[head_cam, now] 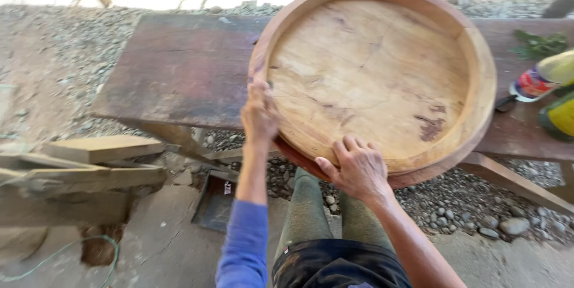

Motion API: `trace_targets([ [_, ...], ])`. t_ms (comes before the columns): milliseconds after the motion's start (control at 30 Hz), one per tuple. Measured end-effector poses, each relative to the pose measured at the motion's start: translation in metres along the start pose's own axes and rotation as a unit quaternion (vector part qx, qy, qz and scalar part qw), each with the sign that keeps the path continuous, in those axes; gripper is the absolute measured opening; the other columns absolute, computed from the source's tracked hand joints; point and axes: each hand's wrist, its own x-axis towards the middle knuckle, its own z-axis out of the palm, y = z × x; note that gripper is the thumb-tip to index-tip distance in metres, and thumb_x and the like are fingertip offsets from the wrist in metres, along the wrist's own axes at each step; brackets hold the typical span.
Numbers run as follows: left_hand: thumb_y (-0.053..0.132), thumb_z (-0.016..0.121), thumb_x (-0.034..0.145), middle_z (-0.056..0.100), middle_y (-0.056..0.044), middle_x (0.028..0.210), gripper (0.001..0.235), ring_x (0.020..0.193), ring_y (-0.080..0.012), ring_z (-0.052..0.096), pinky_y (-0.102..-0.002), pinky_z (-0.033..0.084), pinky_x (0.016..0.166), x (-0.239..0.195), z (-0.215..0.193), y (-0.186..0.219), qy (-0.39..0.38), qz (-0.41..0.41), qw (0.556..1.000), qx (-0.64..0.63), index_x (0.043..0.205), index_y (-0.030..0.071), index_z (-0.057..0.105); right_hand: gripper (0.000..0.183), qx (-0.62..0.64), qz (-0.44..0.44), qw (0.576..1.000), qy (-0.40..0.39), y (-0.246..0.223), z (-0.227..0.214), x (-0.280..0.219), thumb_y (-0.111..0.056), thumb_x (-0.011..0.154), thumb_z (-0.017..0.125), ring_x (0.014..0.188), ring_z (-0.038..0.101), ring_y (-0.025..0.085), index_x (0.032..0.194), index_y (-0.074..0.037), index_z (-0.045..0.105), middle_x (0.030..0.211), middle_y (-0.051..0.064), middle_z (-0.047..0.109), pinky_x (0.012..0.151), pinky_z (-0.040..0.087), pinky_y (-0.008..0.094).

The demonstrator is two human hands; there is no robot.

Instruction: The person sands the rim of a large round wooden tray with a small piece of sandpaper, rotating the tray on the workbench to reach different sections of the edge. They occasionally reposition the tray and run a hand along the sanded rim between passes.

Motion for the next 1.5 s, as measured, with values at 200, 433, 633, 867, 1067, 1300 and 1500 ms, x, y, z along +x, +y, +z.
trace_targets([
  [200,0.019,0.041,0.112,0.063,-0.027,0.141,0.038,0.139,-0.0446,0.055,-0.05,0.042,0.12,0.009,0.103,-0.161,0.238,0.486,0.836,0.091,0.134,-0.005,0.062,0.053,-0.011,0.004,1.0,-0.019,-0.001,0.003,0.004,-0.057,0.089,0.061,0.093,0.066,0.031,0.089,-0.005,0.068,0.091,0.012,0.067,0.077,0.049,0.045],
  [433,0.025,0.038,0.111,0.066,-0.014,0.135,0.036,0.12,-0.0326,0.068,-0.042,0.063,0.089,0.129,0.058,-0.133,0.223,0.397,0.882,0.124,0.126,0.005,0.065,0.055,-0.026,-0.006,1.0,0.001,0.003,0.004,-0.003,-0.06,0.091,0.06,0.09,0.066,0.03,0.093,-0.005,0.067,0.092,0.013,0.067,0.077,0.049,0.044],
  [633,0.024,0.041,0.119,0.068,-0.009,0.13,0.031,0.121,-0.0226,0.066,-0.032,0.06,0.103,0.044,0.109,-0.183,0.12,0.442,0.889,0.018,0.114,0.009,0.068,0.056,-0.041,-0.012,0.999,0.007,0.004,0.009,-0.002,-0.062,0.088,0.061,0.094,0.067,0.027,0.093,-0.006,0.068,0.093,0.011,0.067,0.076,0.049,0.043],
  [867,0.02,0.047,0.11,0.062,-0.017,0.146,0.037,0.145,-0.037,0.05,-0.054,0.034,0.124,0.053,0.079,-0.151,0.199,0.461,0.861,0.076,0.137,0.002,0.065,0.059,-0.072,-0.024,0.997,-0.002,0.011,0.012,-0.002,-0.066,0.084,0.068,0.088,0.068,0.027,0.098,-0.008,0.07,0.095,0.011,0.068,0.075,0.05,0.041],
  [1067,0.026,0.055,0.105,0.062,-0.014,0.145,0.037,0.144,-0.0339,0.051,-0.05,0.037,0.123,0.069,0.091,-0.148,0.241,0.397,0.875,0.135,0.132,0.005,0.068,0.06,-0.084,-0.03,0.996,-0.002,0.012,0.016,-0.009,-0.068,0.087,0.072,0.086,0.068,0.028,0.098,-0.009,0.07,0.095,0.01,0.067,0.076,0.051,0.043],
  [1300,0.023,0.058,0.105,0.07,-0.011,0.128,0.024,0.127,-0.0282,0.062,-0.05,0.04,0.12,-0.023,0.119,-0.145,0.185,0.558,0.801,0.114,0.115,0.007,0.072,0.046,-0.084,-0.107,0.99,0.03,0.041,0.019,-0.024,-0.051,0.09,0.077,0.095,0.067,0.025,0.106,-0.009,0.067,0.098,0.009,0.066,0.085,0.05,0.041],
  [1500,0.019,0.057,0.108,0.062,-0.012,0.07,0.026,0.069,-0.0258,0.064,-0.041,0.058,0.077,0.062,0.086,-0.144,0.071,0.276,0.934,0.215,0.089,0.004,0.067,0.044,0.117,0.086,0.985,-0.091,0.126,-0.007,-0.074,-0.051,0.111,0.057,0.086,0.063,0.026,0.117,-0.009,0.065,0.094,0.012,0.066,0.074,0.049,0.048],
])
